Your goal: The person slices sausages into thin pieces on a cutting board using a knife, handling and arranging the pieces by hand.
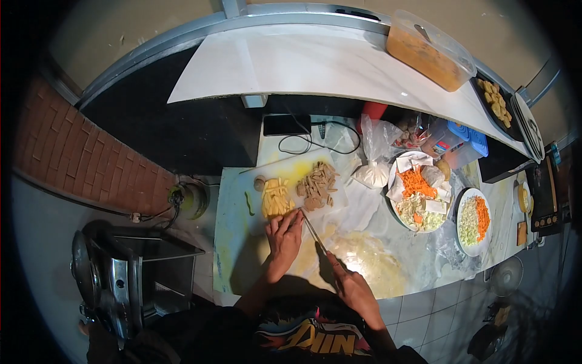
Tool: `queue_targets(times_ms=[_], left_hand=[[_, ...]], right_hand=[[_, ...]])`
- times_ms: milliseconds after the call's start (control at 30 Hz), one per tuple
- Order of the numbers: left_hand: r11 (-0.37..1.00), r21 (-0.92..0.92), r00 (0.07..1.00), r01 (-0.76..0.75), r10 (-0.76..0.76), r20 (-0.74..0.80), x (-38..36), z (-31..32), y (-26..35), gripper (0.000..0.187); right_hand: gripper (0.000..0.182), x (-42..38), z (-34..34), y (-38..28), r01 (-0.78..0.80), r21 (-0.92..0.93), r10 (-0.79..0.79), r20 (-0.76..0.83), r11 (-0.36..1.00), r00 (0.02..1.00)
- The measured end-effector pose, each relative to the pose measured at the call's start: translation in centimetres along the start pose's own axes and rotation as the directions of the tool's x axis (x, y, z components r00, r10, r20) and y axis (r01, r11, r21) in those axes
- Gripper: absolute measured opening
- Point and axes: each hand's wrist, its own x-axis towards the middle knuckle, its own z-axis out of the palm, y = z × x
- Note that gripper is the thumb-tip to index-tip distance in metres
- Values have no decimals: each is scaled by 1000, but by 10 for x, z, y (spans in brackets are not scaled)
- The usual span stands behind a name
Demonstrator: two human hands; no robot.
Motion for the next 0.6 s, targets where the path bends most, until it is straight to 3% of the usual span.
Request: queue_targets(times_ms=[200,400,500,600], left_hand=[[1000,-20,1000,10,-10,12,1,-3,1,31],[998,-55,999,26,-25,21,1,-1,-1,31],[997,-77,1000,6,-4,23,3,-3,-2,31],[999,-50,999,-11,13,44,4,-4,-3,30]], right_hand=[[101,-2,0,-3,12,1,-12,52,1000,999],[104,-2,1,-22,-94,-9,94,130,996,987],[101,4,-9,-27,-126,-8,125,193,992,973],[93,6,-11,-28,-57,-41,62,160,998,985]])
